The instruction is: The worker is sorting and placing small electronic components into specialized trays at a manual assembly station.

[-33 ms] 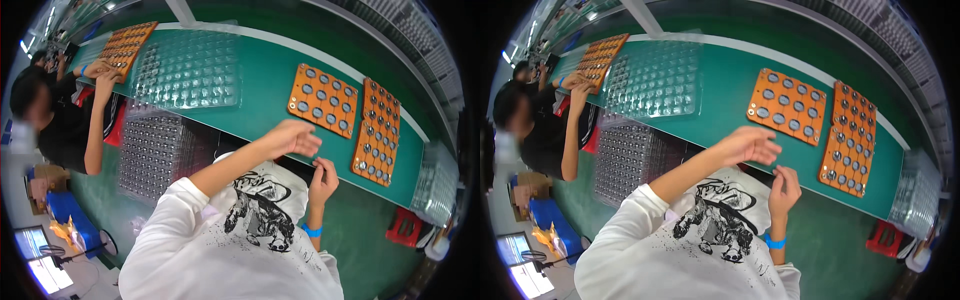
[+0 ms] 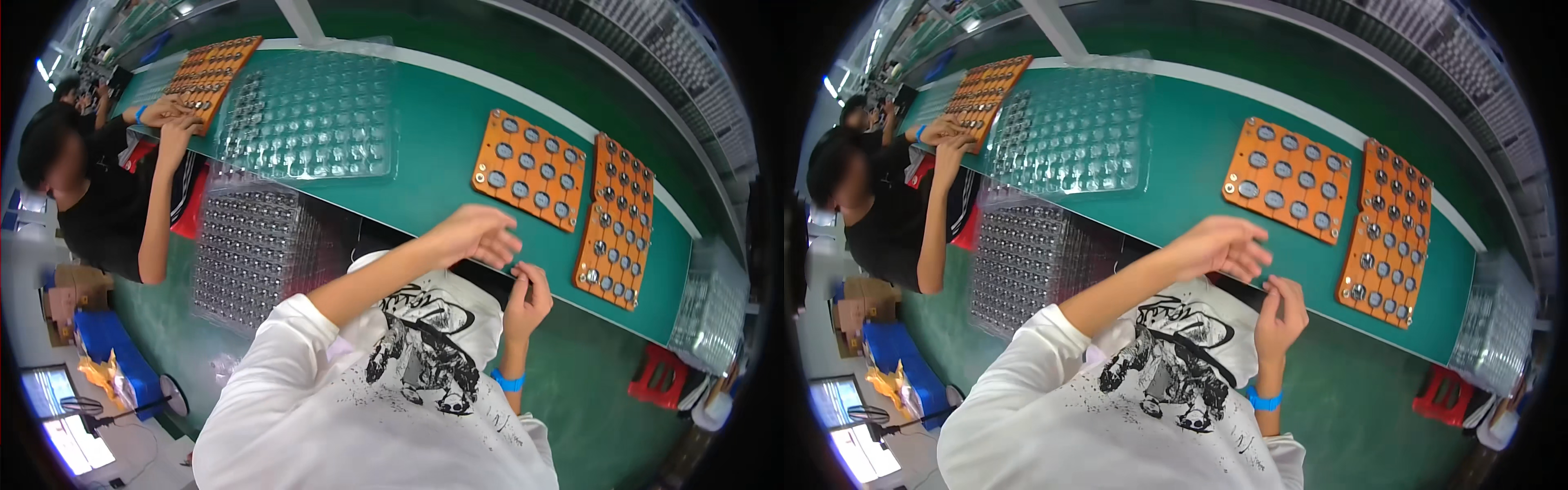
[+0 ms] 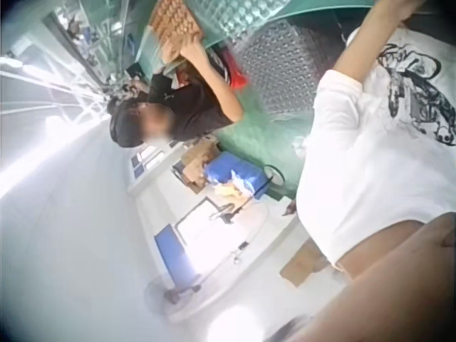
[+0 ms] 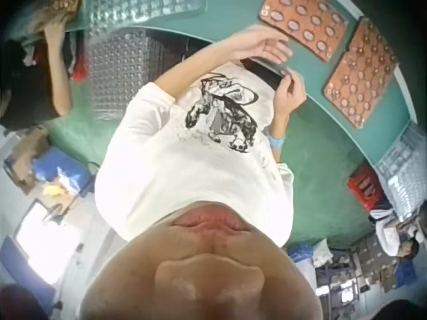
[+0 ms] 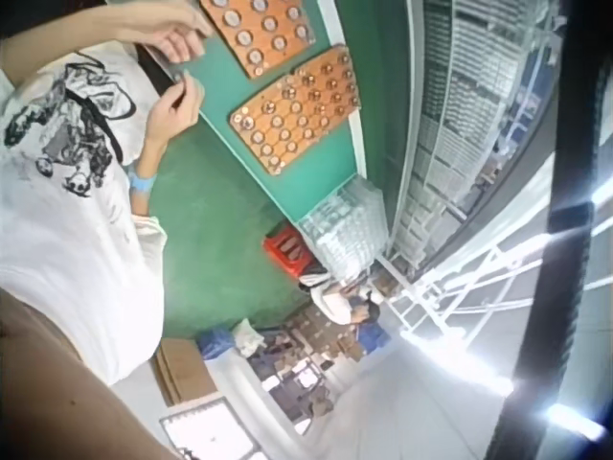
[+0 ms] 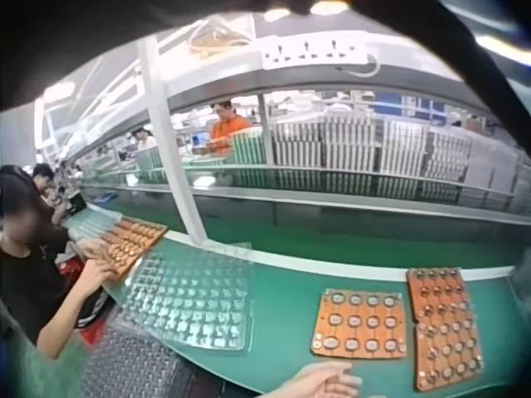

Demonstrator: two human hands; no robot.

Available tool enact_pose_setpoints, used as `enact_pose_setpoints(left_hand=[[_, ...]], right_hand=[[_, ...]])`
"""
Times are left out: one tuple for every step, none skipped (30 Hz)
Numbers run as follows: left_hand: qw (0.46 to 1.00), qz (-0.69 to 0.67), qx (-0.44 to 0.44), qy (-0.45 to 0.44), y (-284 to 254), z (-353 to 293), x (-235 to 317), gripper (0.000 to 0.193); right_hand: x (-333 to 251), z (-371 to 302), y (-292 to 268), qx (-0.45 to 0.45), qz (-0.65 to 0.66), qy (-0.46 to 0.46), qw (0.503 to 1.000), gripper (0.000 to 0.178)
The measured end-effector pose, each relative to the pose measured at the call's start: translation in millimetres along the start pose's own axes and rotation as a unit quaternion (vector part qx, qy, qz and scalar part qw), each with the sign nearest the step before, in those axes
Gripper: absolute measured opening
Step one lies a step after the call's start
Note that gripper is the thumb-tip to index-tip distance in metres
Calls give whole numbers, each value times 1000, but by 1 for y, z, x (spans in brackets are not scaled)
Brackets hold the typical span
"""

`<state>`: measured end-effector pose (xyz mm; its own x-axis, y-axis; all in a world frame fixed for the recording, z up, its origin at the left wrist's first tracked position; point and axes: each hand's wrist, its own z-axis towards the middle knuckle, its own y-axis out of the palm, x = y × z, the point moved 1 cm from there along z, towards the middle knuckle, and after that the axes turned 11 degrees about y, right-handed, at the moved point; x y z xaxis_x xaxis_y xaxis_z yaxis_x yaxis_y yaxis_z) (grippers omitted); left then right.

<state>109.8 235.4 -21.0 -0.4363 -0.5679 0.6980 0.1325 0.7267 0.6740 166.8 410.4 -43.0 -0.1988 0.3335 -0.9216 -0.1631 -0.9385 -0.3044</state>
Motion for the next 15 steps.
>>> enact_pose_setpoints(left_hand=[[999, 52, 2, 9, 0, -12, -1, 29], [995, 103, 5, 17, -2, -21, 0, 28], [994, 105, 11, 21, -5, -32, -1, 28], [982, 170, 17, 75, -10, -41, 0, 26], [963, 235, 23, 128, -16, -51, 2, 24], [962, 236, 26, 131, -22, -60, 7, 24], [941, 267, 78, 193, -32, -72, 15, 22], [912, 295, 129, 253, -41, -83, 23, 21], [875, 341, 181, 293, -51, -95, 31, 20], [831, 383, 234, 329, -59, -103, 37, 19], [802, 421, 266, 330, -64, -107, 45, 19], [769, 456, 306, 326, -63, -115, 51, 18], [758, 463, 326, 323, -55, -118, 57, 18], [719, 507, 310, 360, -58, -117, 53, 17], [695, 529, 299, 384, -58, -118, 50, 16]], right_hand=[[-2, -1, 3, 2, -10, 6, 1000, 13], [-3, 2, 6, -7, -2, -1, 1000, 13], [-5, 1, 4, 3, -10, 9, 1000, 14], [-8, 1, 4, 12, -19, 19, 1000, 16], [-9, 1, 6, 12, -25, 23, 999, 17], [-10, 0, 6, 9, -22, 21, 999, 17], [-9, 0, 8, -11, -33, 24, 999, 14], [-9, 1, 10, -30, -44, 28, 998, 13], [-13, 2, 16, -41, -43, 24, 998, 13], [-19, 2, 23, -64, -33, 24, 997, 14], [-23, 5, 27, -87, -23, 23, 996, 14], [-23, 9, 32, -110, -24, 21, 993, 14], [-24, 10, 37, -119, -4, 52, 992, 15], [-25, 9, 39, -126, 14, 84, 988, 16], [-23, 12, 42, -132, 3, 78, 988, 17]])
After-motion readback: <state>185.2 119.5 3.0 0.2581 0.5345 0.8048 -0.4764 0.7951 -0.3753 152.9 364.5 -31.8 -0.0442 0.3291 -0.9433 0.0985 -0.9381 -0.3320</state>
